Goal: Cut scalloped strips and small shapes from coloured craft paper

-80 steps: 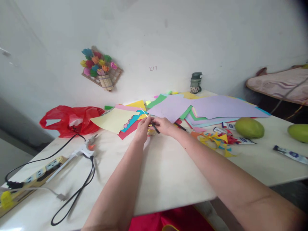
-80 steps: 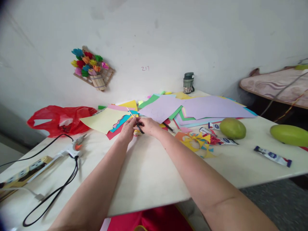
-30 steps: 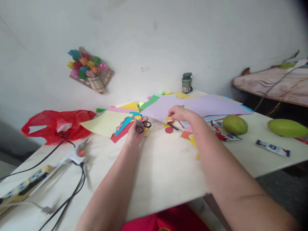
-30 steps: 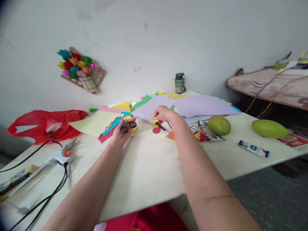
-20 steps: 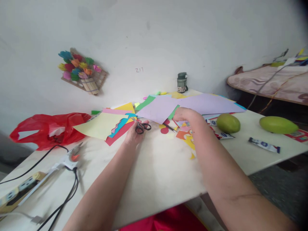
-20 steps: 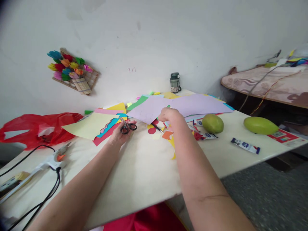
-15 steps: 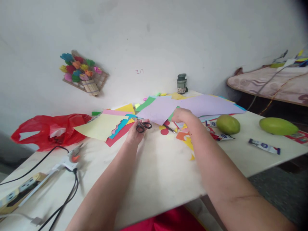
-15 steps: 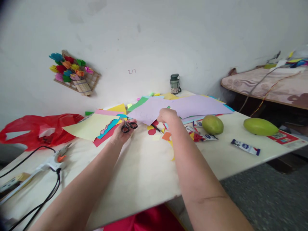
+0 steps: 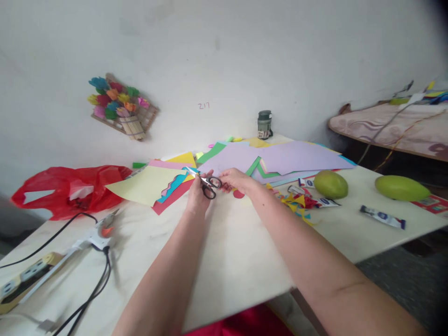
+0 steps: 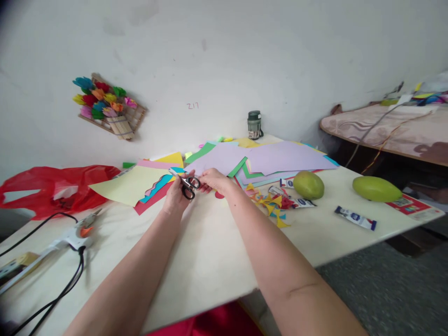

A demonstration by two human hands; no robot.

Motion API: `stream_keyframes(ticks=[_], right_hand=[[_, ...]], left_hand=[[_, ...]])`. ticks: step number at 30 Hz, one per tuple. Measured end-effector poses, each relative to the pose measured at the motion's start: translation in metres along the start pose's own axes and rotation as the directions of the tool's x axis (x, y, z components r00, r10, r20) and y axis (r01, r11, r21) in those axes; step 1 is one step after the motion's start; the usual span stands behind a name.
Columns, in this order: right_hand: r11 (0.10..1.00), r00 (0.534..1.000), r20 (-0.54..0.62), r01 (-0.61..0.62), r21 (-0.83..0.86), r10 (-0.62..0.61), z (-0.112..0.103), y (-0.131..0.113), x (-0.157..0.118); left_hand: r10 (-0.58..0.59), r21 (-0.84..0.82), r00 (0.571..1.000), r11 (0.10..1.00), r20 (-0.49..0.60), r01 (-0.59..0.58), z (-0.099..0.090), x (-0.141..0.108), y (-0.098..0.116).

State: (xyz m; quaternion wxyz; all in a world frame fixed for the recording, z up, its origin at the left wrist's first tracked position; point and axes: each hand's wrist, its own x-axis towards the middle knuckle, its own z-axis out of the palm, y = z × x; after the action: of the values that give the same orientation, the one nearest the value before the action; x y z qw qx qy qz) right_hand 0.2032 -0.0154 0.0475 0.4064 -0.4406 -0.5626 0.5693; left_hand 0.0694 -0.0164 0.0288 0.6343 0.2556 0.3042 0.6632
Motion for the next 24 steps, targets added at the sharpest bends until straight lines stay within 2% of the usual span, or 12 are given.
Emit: stream_keyframes(ticks=[4, 7, 13, 18, 21, 23, 24], right_hand=[[0.977, 0.986, 0.162, 0.016, 0.213, -0.051, 0.004, 0.008, 0.003], [0.962, 0.968, 0.238, 0.014, 0.271, -0.081, 0.005, 0.010, 0.003], [0.980, 0.976, 0.205, 0.028, 0.196, -0.069, 0.019, 0.009, 0.001], [0.978, 0.966, 0.203, 0.126, 0.167, -0.160, 0.021, 0.006, -0.002], [0.974, 0.978, 0.139, 0.127, 0.188, -0.155, 0.010, 0.003, -0.002], [0.964, 0.991, 0.010, 0.129, 0.233, -0.135, -0.001, 0.001, -0.001], [0.960, 0.989, -0.090, 0.132, 0.246, -0.113, -0.006, -0.001, -0.001]], left_hand=[[0.000, 0.026, 0.999, 1.000, 0.044, -0.001, -0.004, 0.002, 0.002], [0.015, 0.058, 0.998, 0.998, 0.057, -0.018, -0.005, 0.003, 0.002], [0.047, 0.116, 0.994, 0.992, 0.100, -0.059, -0.004, 0.002, 0.000], [0.041, 0.176, 0.998, 0.983, 0.053, -0.050, 0.004, -0.003, -0.001], [0.019, 0.162, 1.000, 0.987, -0.015, -0.016, 0.008, 0.000, -0.003], [0.010, 0.165, 0.996, 0.986, -0.090, 0.005, 0.009, 0.004, -0.006], [0.008, 0.180, 0.991, 0.984, -0.131, 0.016, 0.009, 0.006, -0.008]])
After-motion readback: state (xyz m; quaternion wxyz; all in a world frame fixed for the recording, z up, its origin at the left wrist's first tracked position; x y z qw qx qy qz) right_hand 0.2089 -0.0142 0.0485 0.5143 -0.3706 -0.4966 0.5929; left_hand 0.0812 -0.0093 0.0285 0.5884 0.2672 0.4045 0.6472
